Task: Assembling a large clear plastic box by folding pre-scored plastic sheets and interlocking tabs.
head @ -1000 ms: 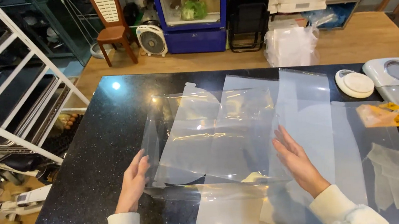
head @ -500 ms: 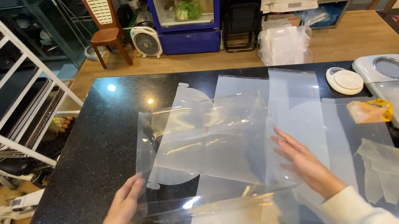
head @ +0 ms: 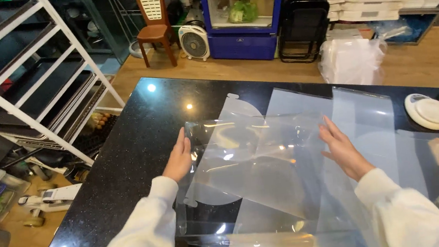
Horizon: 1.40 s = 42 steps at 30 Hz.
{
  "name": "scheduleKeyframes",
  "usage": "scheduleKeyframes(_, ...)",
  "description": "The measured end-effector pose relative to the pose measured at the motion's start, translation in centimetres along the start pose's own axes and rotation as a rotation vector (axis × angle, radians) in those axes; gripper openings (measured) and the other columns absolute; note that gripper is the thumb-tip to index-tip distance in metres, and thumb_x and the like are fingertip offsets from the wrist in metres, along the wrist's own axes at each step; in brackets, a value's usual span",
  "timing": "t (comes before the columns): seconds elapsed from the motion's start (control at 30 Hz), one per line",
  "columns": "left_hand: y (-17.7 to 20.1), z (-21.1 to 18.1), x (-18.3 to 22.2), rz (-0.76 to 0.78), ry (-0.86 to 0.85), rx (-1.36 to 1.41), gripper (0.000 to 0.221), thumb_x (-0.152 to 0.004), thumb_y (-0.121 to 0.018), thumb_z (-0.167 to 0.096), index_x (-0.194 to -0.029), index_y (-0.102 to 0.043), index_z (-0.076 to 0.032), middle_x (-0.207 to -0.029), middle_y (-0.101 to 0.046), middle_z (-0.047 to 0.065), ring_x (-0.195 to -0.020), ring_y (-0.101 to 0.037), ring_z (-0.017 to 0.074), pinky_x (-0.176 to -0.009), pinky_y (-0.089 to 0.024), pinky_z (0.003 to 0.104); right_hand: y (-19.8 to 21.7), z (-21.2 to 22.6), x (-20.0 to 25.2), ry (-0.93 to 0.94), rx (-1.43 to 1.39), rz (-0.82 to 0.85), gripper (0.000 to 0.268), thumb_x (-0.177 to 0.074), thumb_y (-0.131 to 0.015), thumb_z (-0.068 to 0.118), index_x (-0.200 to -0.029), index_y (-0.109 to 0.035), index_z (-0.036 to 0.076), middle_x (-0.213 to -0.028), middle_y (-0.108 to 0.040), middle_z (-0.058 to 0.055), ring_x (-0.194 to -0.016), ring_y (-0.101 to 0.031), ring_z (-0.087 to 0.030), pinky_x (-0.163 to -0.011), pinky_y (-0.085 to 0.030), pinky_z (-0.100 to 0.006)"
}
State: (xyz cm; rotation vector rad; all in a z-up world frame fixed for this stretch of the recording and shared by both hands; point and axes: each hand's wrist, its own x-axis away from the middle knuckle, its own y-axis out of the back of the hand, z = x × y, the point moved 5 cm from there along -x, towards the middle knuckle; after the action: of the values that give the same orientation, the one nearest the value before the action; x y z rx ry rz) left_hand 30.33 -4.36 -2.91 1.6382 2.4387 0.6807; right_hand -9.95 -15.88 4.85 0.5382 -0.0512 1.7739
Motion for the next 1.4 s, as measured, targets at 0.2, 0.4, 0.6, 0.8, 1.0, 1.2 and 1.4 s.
scheduleKeyframes(0.2,-0.4,0.0,0.4,0.022,-0.023,-0.111,0.064,-0.124,-0.028,-0.025,-0.185,-0.012,-0.011,-0.186,-0.026,0.031,-0.166,-0.040,0.0465,-0.138,-0.035,0.061,-0.6,0.8,0.7,0.002,0.048,-0.045,0.066,-0.124,-0.038,0.028,-0.186,-0.017,0.023,-0.190,-0.024,-0.022,-0.173,-0.027,-0.046,-0.135,-0.031,-0.070)
scheduleKeyframes(0.4,-0.2,-1.9,1.7,0.045,-0.039,-0.138,0.066,-0.122,-0.026,-0.019,-0.185,-0.009,-0.010,-0.185,-0.027,0.032,-0.165,-0.041,0.0498,-0.137,-0.037,0.065,-0.4,0.4,0.1,0.059,0.126,-0.055,0.068,-0.122,-0.041,0.023,-0.186,-0.018,0.023,-0.188,-0.028,-0.024,-0.170,-0.029,-0.049,-0.133,-0.035,-0.071)
scheduleKeyframes(0.6,0.7,-0.4,-1.6,0.081,-0.266,-0.708,0.095,-0.106,-0.059,-0.014,-0.185,-0.009,-0.004,-0.188,-0.016,0.033,-0.169,-0.028,0.0547,-0.134,-0.033,0.071,0.5,-0.7,-3.0,0.536,0.592,-0.144,0.071,-0.119,-0.044,0.011,-0.186,-0.019,0.012,-0.191,-0.011,-0.028,-0.170,-0.018,-0.053,-0.135,-0.025,-0.072)
scheduleKeyframes(0.8,-3.3,-2.6,-5.0,0.138,-0.511,-1.026,0.074,-0.123,-0.031,-0.045,-0.185,-0.019,-0.007,-0.188,-0.030,0.019,-0.174,-0.027,0.0380,-0.137,-0.023,0.067,1.0,-5.4,-8.6,0.728,0.898,-0.136,0.059,-0.119,-0.052,0.015,-0.177,-0.046,0.011,-0.186,-0.040,-0.017,-0.169,-0.035,-0.043,-0.136,-0.034,-0.059)
scheduleKeyframes(1.0,-4.5,-1.2,-3.2,0.122,-0.487,-1.181,0.071,-0.124,-0.025,-0.044,-0.185,-0.018,-0.009,-0.192,-0.022,0.013,-0.177,-0.018,0.0293,-0.142,-0.006,0.059,0.6,-5.7,-8.2,0.719,0.952,-0.200,0.058,-0.117,-0.053,0.012,-0.175,-0.050,0.012,-0.186,-0.041,-0.009,-0.169,-0.039,-0.032,-0.136,-0.037,-0.046)
scheduleKeyframes(1.2,-5.1,-0.5,-3.3,0.143,-0.462,-1.334,0.071,-0.123,-0.028,-0.039,-0.185,-0.014,-0.008,-0.194,-0.014,0.013,-0.178,-0.012,0.0274,-0.142,-0.004,0.055,0.6,-6.7,-9.2,0.777,1.176,-0.276,0.056,-0.112,-0.059,0.011,-0.168,-0.060,0.010,-0.184,-0.047,-0.010,-0.169,-0.044,-0.031,-0.137,-0.039,-0.047)
scheduleKeyframes(1.4,-5.0,-1.8,-4.2,0.325,-0.292,-1.355,0.083,-0.123,-0.032,-0.049,-0.185,0.002,-0.007,-0.194,-0.003,0.016,-0.179,-0.009,0.0295,-0.144,-0.009,0.055,2.4,-8.5,-16.0,0.667,1.403,-0.093,0.056,-0.116,-0.056,0.030,-0.171,-0.057,0.021,-0.180,-0.053,-0.006,-0.162,-0.054,-0.029,-0.135,-0.041,-0.058)
